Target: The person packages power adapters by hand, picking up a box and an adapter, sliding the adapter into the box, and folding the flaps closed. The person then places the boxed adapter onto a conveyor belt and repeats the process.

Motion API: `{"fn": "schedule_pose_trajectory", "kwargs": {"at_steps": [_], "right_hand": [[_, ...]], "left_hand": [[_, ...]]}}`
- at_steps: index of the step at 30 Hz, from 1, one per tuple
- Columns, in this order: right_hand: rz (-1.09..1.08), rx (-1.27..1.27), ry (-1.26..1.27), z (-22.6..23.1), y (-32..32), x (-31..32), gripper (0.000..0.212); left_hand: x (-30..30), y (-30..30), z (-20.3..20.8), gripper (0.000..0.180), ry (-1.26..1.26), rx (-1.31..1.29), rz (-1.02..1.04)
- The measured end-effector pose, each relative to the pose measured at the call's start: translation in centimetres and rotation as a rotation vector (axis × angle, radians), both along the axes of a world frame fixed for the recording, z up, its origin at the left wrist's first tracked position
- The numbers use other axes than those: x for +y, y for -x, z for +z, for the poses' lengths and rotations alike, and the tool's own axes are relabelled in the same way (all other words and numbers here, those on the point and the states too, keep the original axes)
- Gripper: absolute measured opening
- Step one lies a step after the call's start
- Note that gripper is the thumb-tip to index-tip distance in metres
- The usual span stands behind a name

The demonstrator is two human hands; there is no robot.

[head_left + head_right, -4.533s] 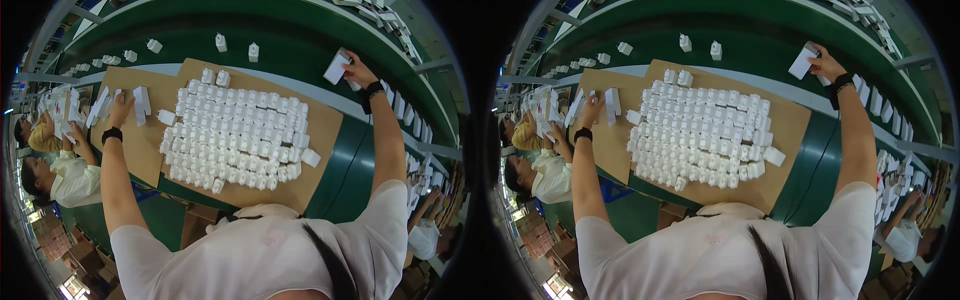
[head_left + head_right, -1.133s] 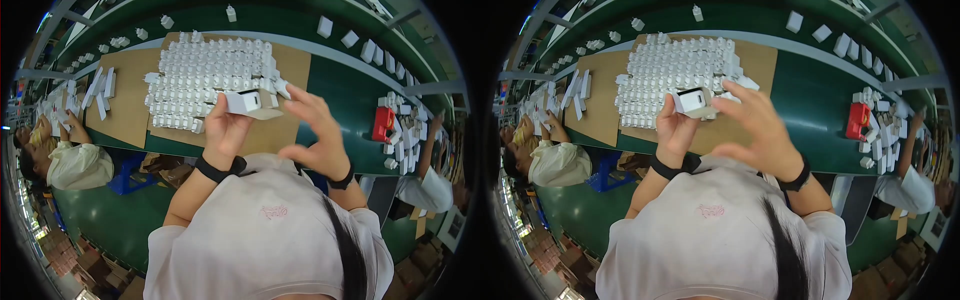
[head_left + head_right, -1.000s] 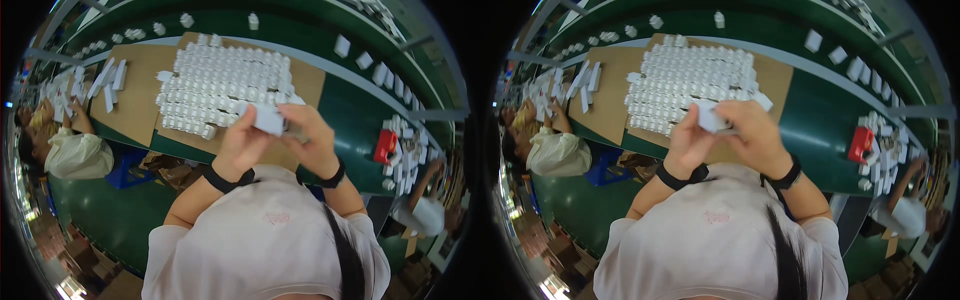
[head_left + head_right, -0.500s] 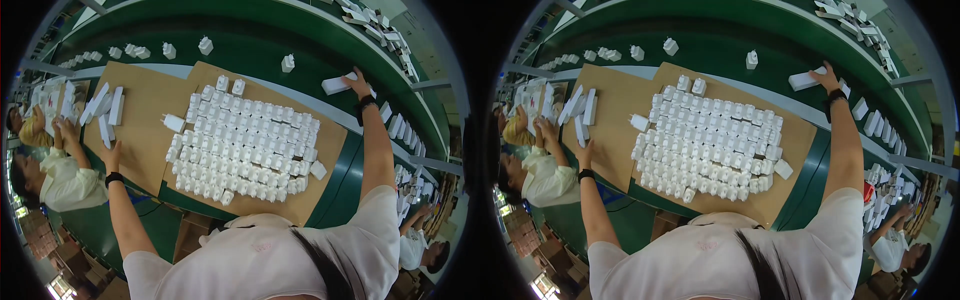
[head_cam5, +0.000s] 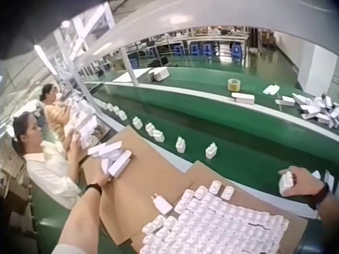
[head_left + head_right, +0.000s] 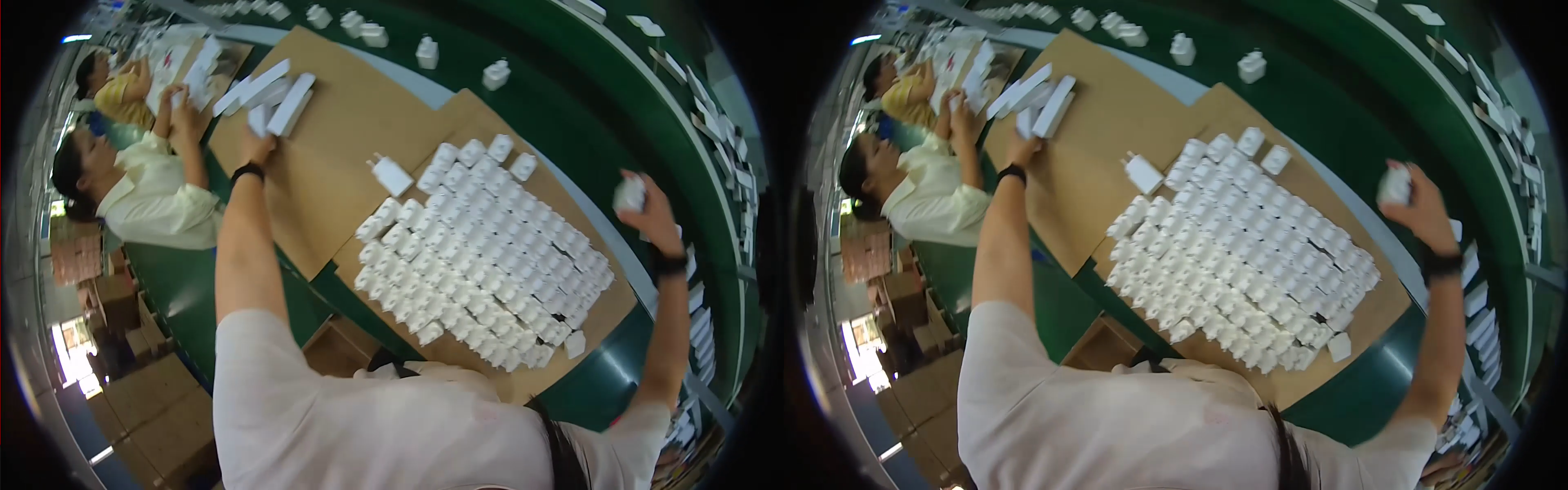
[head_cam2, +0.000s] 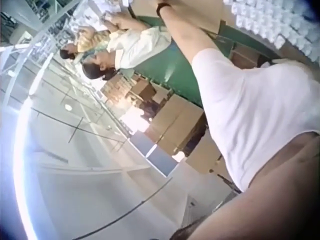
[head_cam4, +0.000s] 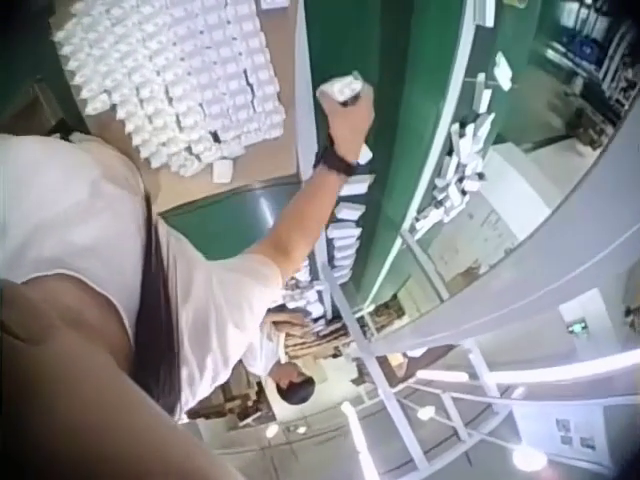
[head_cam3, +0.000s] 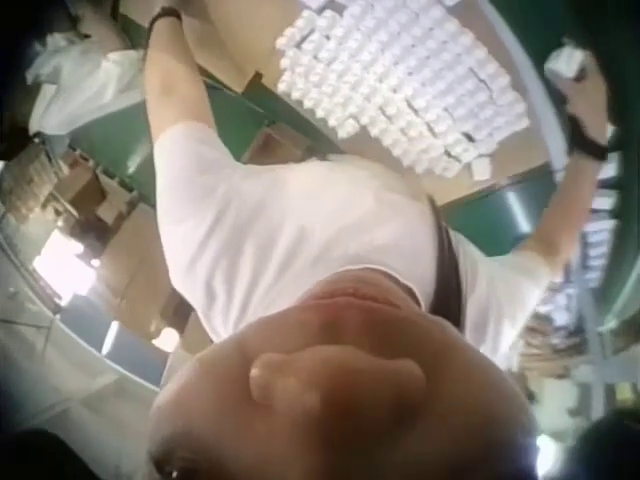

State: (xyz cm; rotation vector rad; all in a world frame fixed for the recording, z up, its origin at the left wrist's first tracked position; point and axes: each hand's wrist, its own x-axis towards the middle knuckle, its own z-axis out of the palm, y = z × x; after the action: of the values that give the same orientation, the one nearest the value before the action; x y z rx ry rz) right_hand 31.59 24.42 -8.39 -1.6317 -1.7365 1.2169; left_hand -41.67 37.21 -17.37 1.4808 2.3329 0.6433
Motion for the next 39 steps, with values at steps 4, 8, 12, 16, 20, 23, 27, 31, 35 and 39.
{"fn": "schedule_pose_trajectory", "kwargs": {"at_steps": [4, 8, 12, 16, 20, 23, 27, 31, 35, 39], "right_hand": [[-0.086, 0.084, 0.030, 11.1, 2.5, -8.9, 0.051], [-0.260, 0.233, 0.116, 14.1, 2.8, -19.2, 0.062], [-0.422, 0.720, -0.012, 11.7, 10.6, -24.1, 0.067], [-0.507, 0.704, -0.112, 11.1, 16.0, -26.3, 0.054], [-0.495, 0.536, -0.228, 13.5, 16.8, -29.7, 0.053], [-0.515, 0.542, -0.236, 14.6, 15.6, -32.3, 0.050], [-0.397, 0.221, -0.305, 14.9, 14.3, -34.0, 0.045], [-0.403, -0.155, -0.371, 14.9, 14.6, -34.2, 0.054], [-0.483, -0.290, -0.446, 14.1, 14.1, -33.2, 0.075], [-0.254, -0.272, -0.743, 14.7, 13.3, -32.4, 0.076]], "left_hand": [[-3.4, 1.7, 3.8, 0.052, 0.075, 0.281, 0.131], [-11.0, -10.7, 11.8, 0.040, -0.293, -0.784, 0.048], [-21.8, -25.8, 15.7, 0.051, -0.031, -1.882, -0.211], [-29.4, -34.1, 15.3, 0.043, 0.457, -2.533, -0.132], [-33.5, -38.4, 16.6, 0.046, 0.547, -2.324, -0.302], [-35.5, -38.8, 15.8, 0.048, 0.568, -2.166, -0.551], [-37.9, -40.2, 15.5, 0.051, 0.538, -2.055, -0.680], [-39.0, -41.4, 15.8, 0.056, 0.543, -1.893, -0.712], [-39.5, -42.6, 15.1, 0.053, 0.619, -2.045, -0.571], [-37.8, -42.8, 14.6, 0.056, 0.661, -2.435, -0.394]]}}
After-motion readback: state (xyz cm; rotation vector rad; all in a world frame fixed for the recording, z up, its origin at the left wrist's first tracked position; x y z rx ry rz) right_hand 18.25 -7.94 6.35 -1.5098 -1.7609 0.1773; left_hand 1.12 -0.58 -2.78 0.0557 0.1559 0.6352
